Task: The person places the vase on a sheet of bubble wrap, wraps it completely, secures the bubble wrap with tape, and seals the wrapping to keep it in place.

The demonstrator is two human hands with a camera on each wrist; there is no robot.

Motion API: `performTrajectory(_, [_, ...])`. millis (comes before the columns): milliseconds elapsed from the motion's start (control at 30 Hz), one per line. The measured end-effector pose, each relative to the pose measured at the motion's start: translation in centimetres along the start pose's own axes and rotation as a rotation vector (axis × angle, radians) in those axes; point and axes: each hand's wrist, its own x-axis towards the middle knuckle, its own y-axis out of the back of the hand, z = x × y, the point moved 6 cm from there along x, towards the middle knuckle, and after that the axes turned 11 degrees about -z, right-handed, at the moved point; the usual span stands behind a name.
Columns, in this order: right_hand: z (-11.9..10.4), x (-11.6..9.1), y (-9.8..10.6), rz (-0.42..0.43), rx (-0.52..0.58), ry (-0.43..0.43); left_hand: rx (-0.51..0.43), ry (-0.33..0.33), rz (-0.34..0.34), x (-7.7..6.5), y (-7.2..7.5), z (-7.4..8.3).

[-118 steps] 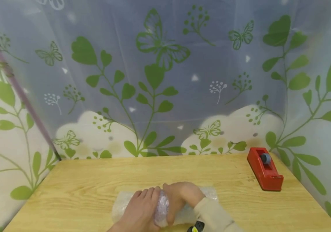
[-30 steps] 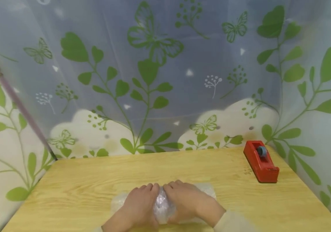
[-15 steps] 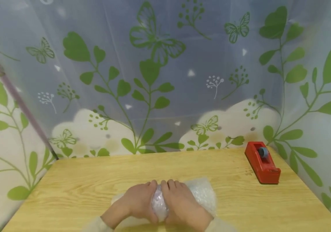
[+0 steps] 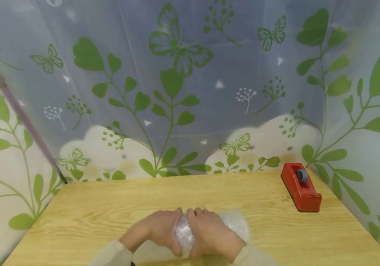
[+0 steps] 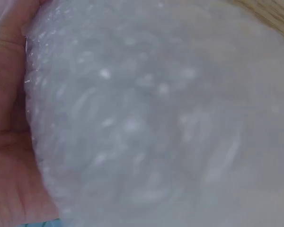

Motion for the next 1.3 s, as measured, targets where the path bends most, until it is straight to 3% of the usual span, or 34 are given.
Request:
performTrajectory(367, [0.6,0.3,-0.5,-0.071,0.059,0.014,-0.105,-0.031,-0.050,0.2,-0.1,-0.4])
performTrajectory(500, [0.4,0.8,-0.4,-0.114,0.078,0.029,-0.211,-0.055,-0.074,0.0,-0.4,-1.1])
performTrajectory(733, [0.4,1.4,0.0,-0.254,0.100,0.010,-0.442,-0.162,-0.134,-0.1,-1.1,-1.4])
performTrajectory(833, [0.3,1.7,0.3,-0.302,0.073,-0.028,-0.466,-0.162,-0.128,-0.3,-1.3,-1.6])
performTrajectory(900, [0.1,1.9,0.4,-0.328,0.051,-0.052,-0.429,-0.148,-0.108,-0.4,-1.3,-1.7])
performTrajectory(1000, [0.1,2.1,0.4,-0.362,0.039,-0.093,-0.277,-0.115,-0.043,-0.8,-1.0,-1.6])
performTrajectory(1167, [0.4,2.3,0.2,-0.426,0.112,-0.127,-0.010,-0.089,0.078,-1.7,-0.4,-0.8])
performTrajectory(1300, [0.5,2.5,0.0,-0.472,0.157,-0.113,0.142,-0.045,0.156,-2.2,-0.6,-0.2])
